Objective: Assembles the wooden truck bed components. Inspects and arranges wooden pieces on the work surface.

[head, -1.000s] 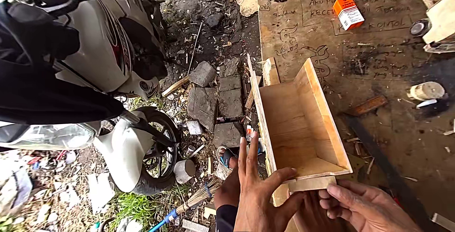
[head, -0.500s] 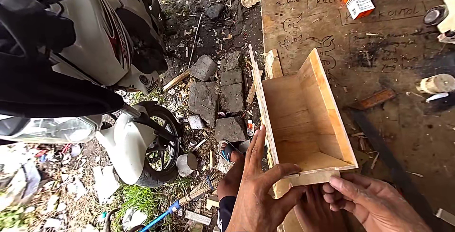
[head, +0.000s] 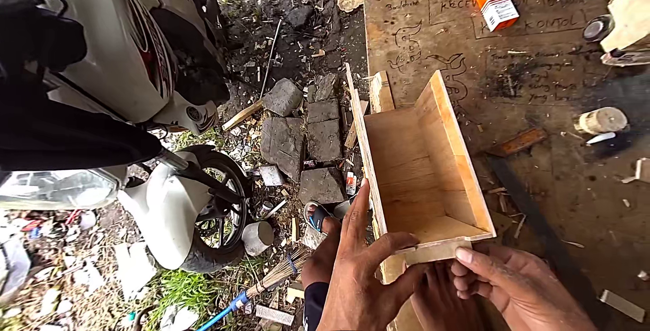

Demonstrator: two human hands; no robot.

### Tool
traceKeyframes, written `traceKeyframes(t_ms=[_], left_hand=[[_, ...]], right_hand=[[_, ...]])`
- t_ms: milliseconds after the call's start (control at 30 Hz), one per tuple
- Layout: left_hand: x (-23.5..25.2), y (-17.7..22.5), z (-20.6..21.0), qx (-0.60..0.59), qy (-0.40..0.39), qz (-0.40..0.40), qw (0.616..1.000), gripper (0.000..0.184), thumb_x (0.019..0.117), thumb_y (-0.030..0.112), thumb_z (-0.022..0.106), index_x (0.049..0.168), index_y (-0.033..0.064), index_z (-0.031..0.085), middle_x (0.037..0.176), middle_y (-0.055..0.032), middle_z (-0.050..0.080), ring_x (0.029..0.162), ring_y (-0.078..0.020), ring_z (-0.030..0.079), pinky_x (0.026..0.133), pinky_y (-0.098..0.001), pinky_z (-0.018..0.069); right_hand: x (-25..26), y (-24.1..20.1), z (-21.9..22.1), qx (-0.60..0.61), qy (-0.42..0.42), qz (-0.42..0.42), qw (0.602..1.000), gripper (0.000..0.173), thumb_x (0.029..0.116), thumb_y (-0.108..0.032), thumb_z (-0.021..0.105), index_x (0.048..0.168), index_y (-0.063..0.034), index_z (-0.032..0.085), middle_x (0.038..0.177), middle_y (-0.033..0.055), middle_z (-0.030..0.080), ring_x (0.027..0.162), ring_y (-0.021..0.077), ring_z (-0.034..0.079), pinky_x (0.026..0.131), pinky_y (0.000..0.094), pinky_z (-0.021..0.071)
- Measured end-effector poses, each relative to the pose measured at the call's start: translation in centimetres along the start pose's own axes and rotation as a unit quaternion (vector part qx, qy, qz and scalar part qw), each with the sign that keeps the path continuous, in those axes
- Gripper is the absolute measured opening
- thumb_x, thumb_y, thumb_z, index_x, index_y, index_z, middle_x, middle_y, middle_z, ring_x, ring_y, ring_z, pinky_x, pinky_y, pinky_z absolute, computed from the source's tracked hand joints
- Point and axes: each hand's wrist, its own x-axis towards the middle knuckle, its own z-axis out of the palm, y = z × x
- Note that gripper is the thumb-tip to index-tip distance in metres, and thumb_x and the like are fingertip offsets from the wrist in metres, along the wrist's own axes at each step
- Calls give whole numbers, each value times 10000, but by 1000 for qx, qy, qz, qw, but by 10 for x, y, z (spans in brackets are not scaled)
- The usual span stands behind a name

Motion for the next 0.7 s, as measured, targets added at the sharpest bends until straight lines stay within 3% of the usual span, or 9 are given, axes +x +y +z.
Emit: traceKeyframes(t_ms=[700], left_hand=[[0,-1,2,-7,7,-4,1000,245,810,351,876,1036,318,787,1653,-183,302,1501,-339,355,1199,-488,395]], right_hand=[[1,1,-1,12,-6,6,1000,173,986,12,556,869,-30,676,745,60,745,640,135,719,662,276,626]])
